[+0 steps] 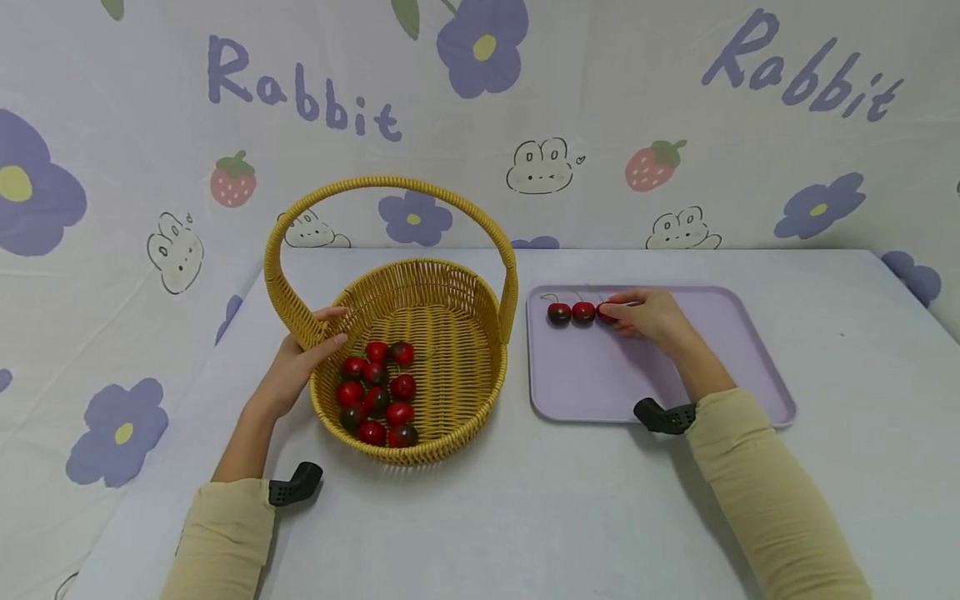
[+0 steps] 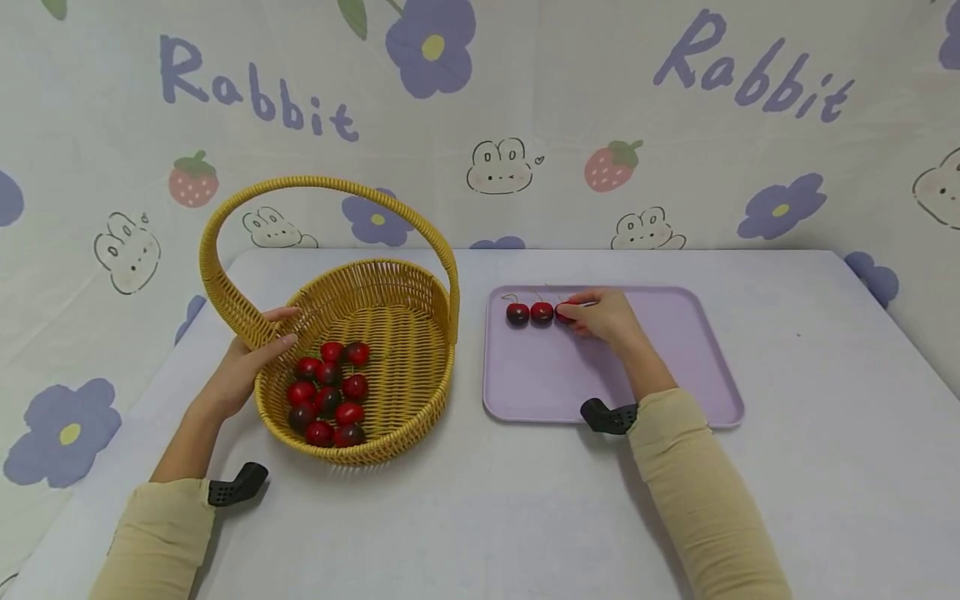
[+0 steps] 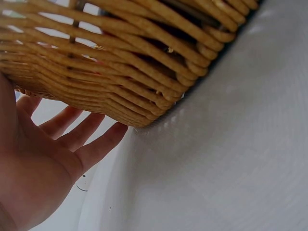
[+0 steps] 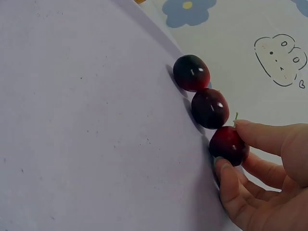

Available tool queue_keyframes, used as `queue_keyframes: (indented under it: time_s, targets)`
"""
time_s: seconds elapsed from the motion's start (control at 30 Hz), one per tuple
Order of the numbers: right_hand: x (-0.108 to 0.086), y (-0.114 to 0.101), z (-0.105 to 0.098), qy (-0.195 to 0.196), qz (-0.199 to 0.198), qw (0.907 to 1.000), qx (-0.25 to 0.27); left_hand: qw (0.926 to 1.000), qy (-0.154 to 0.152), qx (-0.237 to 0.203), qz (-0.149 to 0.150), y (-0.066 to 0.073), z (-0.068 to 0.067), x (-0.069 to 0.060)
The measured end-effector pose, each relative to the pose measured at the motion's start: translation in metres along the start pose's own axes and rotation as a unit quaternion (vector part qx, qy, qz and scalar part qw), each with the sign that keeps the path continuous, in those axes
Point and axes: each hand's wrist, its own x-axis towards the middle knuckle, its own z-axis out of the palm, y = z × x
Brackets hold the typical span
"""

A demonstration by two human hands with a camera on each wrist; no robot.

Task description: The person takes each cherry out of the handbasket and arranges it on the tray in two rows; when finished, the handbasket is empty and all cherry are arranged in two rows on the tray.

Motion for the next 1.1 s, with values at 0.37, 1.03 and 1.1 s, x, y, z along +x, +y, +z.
queue_keyframes:
  time_s: [0.37,1.03,1.1]
  targets:
    - [-0.0015,0.0010,0.0020,0.016,0.005,0.9996,-0.021,1.0000,0.000,0.003,-0.002,-0.0005,-0.0002,-0.0006]
    - [-0.0032,0.0011,0.0031,0.018,0.006,0.9998,-0.010,1.0000,0.000,0.002,-0.003,-0.0001,-0.0004,-0.0005]
    - [-0.0038,0.0002,0.0034,0.017,0.005,0.9998,-0.007,1.0000,0.000,0.001,-0.003,-0.0004,-0.0007,-0.0002]
